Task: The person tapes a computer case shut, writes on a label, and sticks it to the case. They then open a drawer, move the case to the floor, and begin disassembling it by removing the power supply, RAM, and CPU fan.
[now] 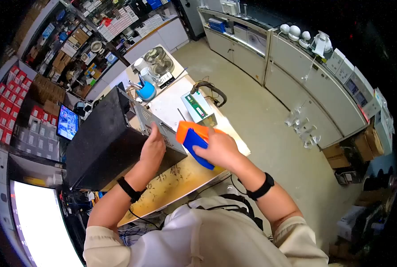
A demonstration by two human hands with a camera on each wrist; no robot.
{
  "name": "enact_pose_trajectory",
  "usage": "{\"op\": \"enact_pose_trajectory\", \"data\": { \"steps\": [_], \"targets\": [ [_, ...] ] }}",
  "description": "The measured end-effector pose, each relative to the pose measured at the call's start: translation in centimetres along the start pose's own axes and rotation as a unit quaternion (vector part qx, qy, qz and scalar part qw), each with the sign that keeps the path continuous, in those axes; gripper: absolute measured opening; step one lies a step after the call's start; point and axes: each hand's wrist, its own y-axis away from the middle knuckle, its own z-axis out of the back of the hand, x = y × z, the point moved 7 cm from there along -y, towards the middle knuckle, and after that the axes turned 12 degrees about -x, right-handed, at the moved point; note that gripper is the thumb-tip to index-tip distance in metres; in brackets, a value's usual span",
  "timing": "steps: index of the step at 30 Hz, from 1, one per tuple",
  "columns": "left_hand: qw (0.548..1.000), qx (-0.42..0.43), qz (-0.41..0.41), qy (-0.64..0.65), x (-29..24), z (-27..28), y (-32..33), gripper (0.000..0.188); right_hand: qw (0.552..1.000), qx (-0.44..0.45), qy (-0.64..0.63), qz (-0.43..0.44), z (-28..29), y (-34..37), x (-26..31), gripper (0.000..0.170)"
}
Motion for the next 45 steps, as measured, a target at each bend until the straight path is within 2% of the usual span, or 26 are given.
{"op": "enact_pose_trajectory", "data": {
  "steps": [2,3,4,5,7,8,11,12,13,15,17,20,24,29,32,33,35,38,39,41,42,43,45],
  "targets": [
    [0.999,-0.035,0.029,-0.002,0.9,0.6,0.1,0.046,0.998,0.052,0.023,0.013,-0.6,1.5,-1.0,0.061],
    [0.998,-0.049,0.044,-0.005,1.5,1.0,0.5,0.046,0.996,0.059,0.035,0.056,-1.4,2.1,-1.5,0.062],
    [0.999,-0.036,0.014,-0.006,1.8,1.5,1.2,0.046,0.991,0.107,0.06,0.059,-2.5,2.6,-2.0,0.062],
    [0.994,-0.106,0.02,0.014,1.8,2.0,1.9,0.046,0.982,0.155,0.084,0.064,-3.8,3.2,-2.3,0.062],
    [0.968,-0.242,0.04,0.049,2.6,2.5,4.2,0.047,0.969,0.191,0.104,0.114,-6.4,3.9,-1.8,0.063],
    [0.954,-0.284,0.053,0.074,3.1,3.0,5.4,0.049,0.963,0.213,0.096,0.134,-8.0,4.2,-1.5,0.063],
    [0.887,-0.348,0.248,0.176,6.3,4.1,9.0,0.049,0.943,0.261,0.084,0.188,-13.6,4.5,-0.5,0.061],
    [0.856,-0.375,0.319,0.157,7.2,4.2,10.0,0.05,0.932,0.277,0.097,0.213,-15.4,4.8,0.1,0.06],
    [0.826,-0.352,0.39,0.204,8.5,4.1,10.9,0.055,0.924,0.276,0.104,0.245,-17.0,5.0,0.7,0.064],
    [0.81,-0.274,0.438,0.277,10.0,2.8,12.0,0.068,0.91,0.268,0.132,0.288,-20.4,5.3,1.3,0.061],
    [0.797,-0.218,0.465,0.318,10.2,0.8,13.0,0.073,0.901,0.262,0.142,0.314,-23.4,5.4,1.4,0.059],
    [0.798,-0.211,0.469,0.316,9.3,-1.4,15.5,0.076,0.887,0.275,0.17,0.33,-26.0,5.8,2.5,0.057],
    [0.787,-0.188,0.505,0.302,7.9,-5.0,21.5,0.078,0.886,0.264,0.207,0.319,-28.2,6.4,3.9,0.057],
    [0.749,-0.145,0.574,0.297,5.9,-9.9,29.6,0.084,0.911,0.248,0.221,0.245,-30.2,7.2,5.4,0.057],
    [0.688,-0.154,0.659,0.262,6.6,-11.1,33.3,0.085,0.921,0.232,0.232,0.21,-32.2,7.8,5.6,0.057],
    [0.663,-0.167,0.683,0.259,6.8,-11.5,34.1,0.092,0.923,0.235,0.229,0.2,-32.8,7.8,5.6,0.057],
    [0.648,-0.164,0.666,0.33,7.0,-12.5,33.7,0.094,0.925,0.24,0.23,0.184,-33.9,8.3,5.7,0.058],
    [0.679,-0.185,0.577,0.415,6.9,-10.7,31.4,0.092,0.927,0.233,0.242,0.165,-34.6,8.5,5.8,0.06],
    [0.698,-0.197,0.52,0.452,6.1,-10.1,30.5,0.09,0.931,0.224,0.243,0.155,-34.8,8.5,5.4,0.06],
    [0.696,-0.294,0.453,0.473,3.1,-9.0,29.9,0.079,0.939,0.193,0.24,0.153,-35.3,8.8,4.7,0.061],
    [0.693,-0.39,0.411,0.446,1.2,-8.3,30.2,0.068,0.937,0.204,0.248,0.138,-34.8,8.8,5.2,0.063],
    [0.676,-0.461,0.374,0.436,-0.6,-7.8,30.9,0.048,0.934,0.216,0.256,0.122,-34.2,9.0,5.7,0.065],
    [0.682,-0.502,0.28,0.453,-6.7,-8.8,31.6,0.034,0.953,0.149,0.21,0.161,-33.0,9.0,5.9,0.063]
  ]
}}
